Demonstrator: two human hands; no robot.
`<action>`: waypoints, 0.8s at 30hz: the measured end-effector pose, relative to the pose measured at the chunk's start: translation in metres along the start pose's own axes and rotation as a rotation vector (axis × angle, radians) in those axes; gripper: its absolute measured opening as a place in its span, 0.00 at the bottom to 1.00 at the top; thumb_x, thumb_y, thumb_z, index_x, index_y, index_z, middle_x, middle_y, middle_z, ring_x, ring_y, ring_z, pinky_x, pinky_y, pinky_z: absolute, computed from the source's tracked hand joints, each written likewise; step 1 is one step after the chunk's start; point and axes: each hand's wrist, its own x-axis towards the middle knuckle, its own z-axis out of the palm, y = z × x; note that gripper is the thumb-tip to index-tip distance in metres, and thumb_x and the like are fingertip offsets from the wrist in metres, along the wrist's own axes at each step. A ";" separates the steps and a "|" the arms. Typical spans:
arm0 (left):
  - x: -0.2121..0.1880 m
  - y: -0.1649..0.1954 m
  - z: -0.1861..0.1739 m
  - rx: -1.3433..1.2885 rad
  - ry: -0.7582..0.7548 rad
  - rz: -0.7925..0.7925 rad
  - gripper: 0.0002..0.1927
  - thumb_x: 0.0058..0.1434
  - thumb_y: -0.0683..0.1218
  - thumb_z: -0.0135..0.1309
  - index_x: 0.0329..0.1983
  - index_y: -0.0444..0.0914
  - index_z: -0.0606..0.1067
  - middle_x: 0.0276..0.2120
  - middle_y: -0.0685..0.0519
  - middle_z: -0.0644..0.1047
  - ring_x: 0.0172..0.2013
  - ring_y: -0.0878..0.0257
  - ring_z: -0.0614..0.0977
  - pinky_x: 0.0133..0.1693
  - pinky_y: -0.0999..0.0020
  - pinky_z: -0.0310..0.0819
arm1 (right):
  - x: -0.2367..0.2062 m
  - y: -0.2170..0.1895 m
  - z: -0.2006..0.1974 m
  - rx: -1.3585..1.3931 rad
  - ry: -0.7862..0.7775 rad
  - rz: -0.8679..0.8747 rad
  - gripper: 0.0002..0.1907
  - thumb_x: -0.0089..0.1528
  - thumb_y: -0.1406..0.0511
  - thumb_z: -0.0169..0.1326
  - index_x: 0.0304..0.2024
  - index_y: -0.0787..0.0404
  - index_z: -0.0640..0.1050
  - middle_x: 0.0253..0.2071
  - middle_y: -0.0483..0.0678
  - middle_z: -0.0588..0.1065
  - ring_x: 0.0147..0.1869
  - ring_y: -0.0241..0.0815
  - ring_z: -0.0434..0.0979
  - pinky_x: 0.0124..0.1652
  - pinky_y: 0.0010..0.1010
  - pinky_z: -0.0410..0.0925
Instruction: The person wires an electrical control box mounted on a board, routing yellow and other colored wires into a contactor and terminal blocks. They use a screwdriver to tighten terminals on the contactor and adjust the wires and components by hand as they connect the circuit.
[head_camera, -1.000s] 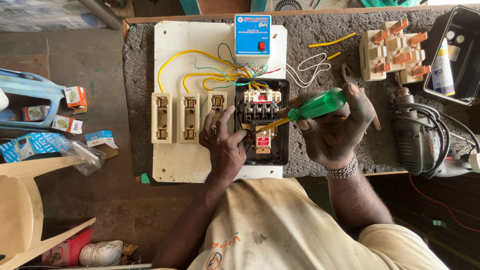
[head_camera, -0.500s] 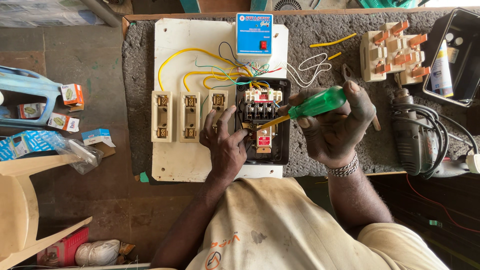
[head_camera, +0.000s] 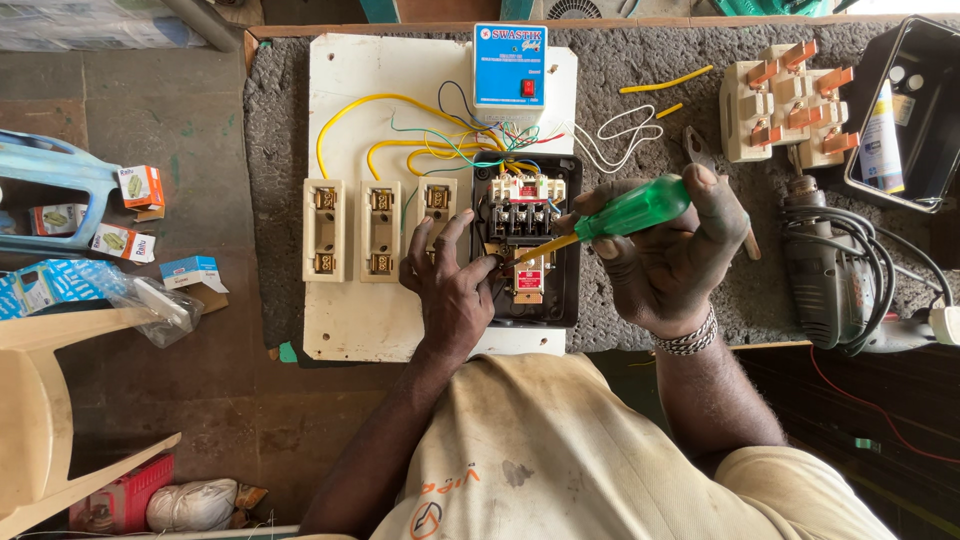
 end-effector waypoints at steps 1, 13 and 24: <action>0.000 0.000 0.000 -0.001 0.001 0.000 0.12 0.47 0.34 0.63 0.30 0.45 0.83 0.69 0.53 0.65 0.71 0.44 0.55 0.68 0.41 0.40 | 0.000 0.000 -0.001 -0.007 -0.003 -0.001 0.39 0.72 0.71 0.54 0.77 0.44 0.50 0.53 0.59 0.74 0.52 0.49 0.83 0.50 0.38 0.81; -0.002 -0.001 0.002 -0.004 0.016 -0.002 0.12 0.48 0.35 0.63 0.30 0.46 0.83 0.69 0.54 0.65 0.71 0.44 0.55 0.68 0.41 0.41 | 0.005 -0.007 0.002 -0.037 -0.008 -0.014 0.38 0.72 0.71 0.53 0.76 0.43 0.50 0.51 0.60 0.75 0.51 0.50 0.83 0.49 0.40 0.81; -0.002 -0.001 0.002 -0.014 0.005 0.002 0.12 0.47 0.35 0.63 0.31 0.45 0.84 0.69 0.53 0.65 0.72 0.44 0.55 0.67 0.40 0.40 | 0.025 -0.015 0.004 0.114 -0.231 0.007 0.47 0.70 0.76 0.55 0.80 0.32 0.51 0.52 0.57 0.77 0.48 0.44 0.86 0.46 0.33 0.82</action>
